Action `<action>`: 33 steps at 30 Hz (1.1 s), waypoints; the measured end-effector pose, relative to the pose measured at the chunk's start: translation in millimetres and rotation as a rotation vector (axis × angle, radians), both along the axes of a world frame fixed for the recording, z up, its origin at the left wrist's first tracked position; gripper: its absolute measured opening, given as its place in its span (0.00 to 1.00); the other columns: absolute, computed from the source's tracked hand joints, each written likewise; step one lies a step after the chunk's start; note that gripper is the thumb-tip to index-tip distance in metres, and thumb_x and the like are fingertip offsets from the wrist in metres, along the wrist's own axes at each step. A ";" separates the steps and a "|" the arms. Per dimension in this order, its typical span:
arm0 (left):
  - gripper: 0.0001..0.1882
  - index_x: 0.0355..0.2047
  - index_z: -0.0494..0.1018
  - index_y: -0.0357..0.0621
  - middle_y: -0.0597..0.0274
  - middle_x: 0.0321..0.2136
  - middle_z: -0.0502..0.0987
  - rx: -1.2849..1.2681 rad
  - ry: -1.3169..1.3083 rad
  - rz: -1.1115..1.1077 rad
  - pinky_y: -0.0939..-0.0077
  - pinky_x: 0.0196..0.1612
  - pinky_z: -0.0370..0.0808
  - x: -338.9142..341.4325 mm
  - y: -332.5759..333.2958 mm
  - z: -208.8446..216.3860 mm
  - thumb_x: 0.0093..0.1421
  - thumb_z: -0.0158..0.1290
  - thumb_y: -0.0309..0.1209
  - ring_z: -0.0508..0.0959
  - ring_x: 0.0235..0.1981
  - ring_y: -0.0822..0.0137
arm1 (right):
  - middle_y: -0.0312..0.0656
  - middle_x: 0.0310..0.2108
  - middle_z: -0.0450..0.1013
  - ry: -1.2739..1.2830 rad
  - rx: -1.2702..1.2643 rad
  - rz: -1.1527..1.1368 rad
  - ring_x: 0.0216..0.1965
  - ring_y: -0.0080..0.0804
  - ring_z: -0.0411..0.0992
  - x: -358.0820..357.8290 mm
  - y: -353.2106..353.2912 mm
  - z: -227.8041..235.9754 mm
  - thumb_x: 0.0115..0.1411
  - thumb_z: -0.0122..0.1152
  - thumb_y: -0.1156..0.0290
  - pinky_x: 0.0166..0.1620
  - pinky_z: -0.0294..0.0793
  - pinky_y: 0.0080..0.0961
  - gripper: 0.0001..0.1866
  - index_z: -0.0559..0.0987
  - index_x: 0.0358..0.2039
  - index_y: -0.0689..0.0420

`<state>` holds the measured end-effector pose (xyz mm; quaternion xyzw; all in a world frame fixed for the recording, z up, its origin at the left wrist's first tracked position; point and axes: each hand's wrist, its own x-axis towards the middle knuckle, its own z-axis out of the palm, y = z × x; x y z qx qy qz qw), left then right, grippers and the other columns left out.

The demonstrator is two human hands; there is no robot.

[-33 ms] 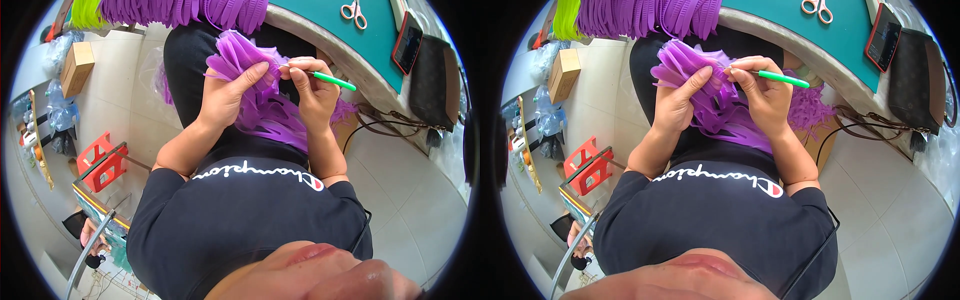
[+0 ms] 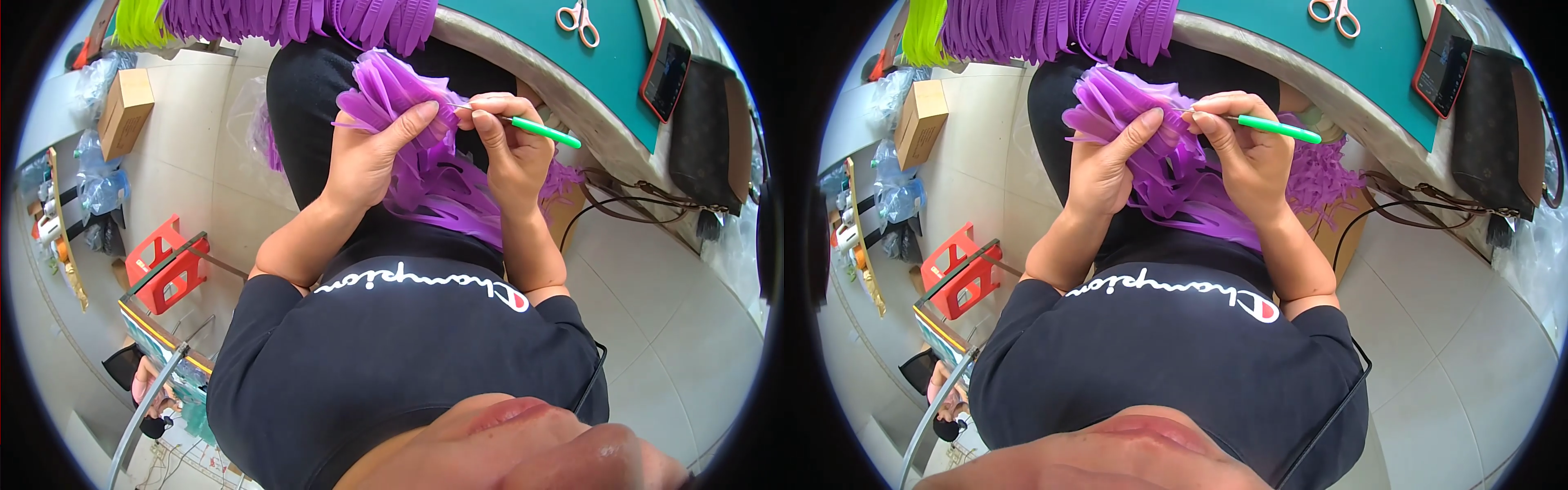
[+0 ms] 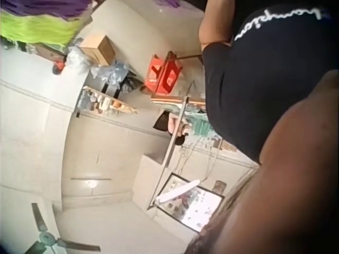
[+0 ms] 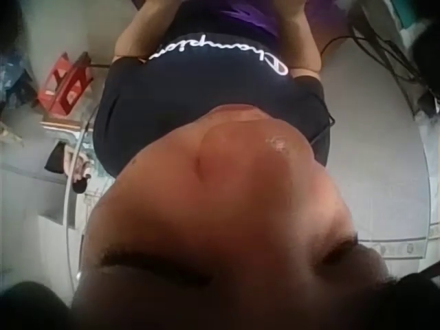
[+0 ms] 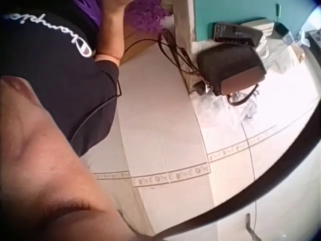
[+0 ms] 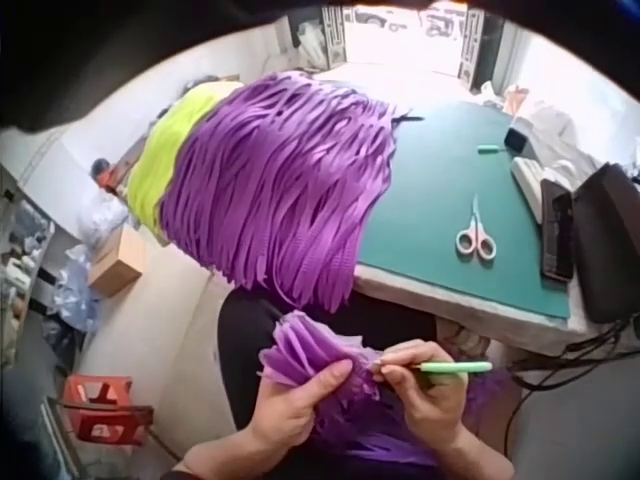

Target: Weaving purple plastic strips together using a crochet hook as part of a manufacturing process.

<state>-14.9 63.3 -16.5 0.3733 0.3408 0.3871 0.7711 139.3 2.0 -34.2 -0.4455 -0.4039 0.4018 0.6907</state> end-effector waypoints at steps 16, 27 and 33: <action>0.08 0.29 0.79 0.34 0.64 0.21 0.77 -0.082 0.169 -0.800 0.79 0.29 0.71 -31.5 13.3 26.1 0.53 0.63 0.27 0.76 0.24 0.74 | 0.55 0.29 0.78 -0.852 0.340 -1.024 0.26 0.34 0.78 169.1 19.6 45.4 0.63 0.56 0.74 0.32 0.81 0.24 0.11 0.76 0.29 0.72; 0.07 0.37 0.73 0.36 0.60 0.29 0.78 -0.105 -0.042 -0.056 0.78 0.36 0.76 13.7 7.8 14.1 0.60 0.56 0.26 0.79 0.30 0.71 | 0.46 0.31 0.76 -0.368 0.144 -0.018 0.30 0.30 0.75 49.3 18.7 30.9 0.62 0.57 0.74 0.35 0.75 0.22 0.07 0.78 0.37 0.66; 0.05 0.37 0.74 0.37 0.61 0.30 0.79 -0.074 -0.058 0.050 0.80 0.36 0.76 25.9 4.6 11.1 0.62 0.54 0.25 0.79 0.31 0.72 | 0.47 0.31 0.75 -0.823 0.378 -0.122 0.30 0.35 0.75 26.9 12.6 19.2 0.53 0.64 0.80 0.31 0.75 0.24 0.08 0.79 0.36 0.63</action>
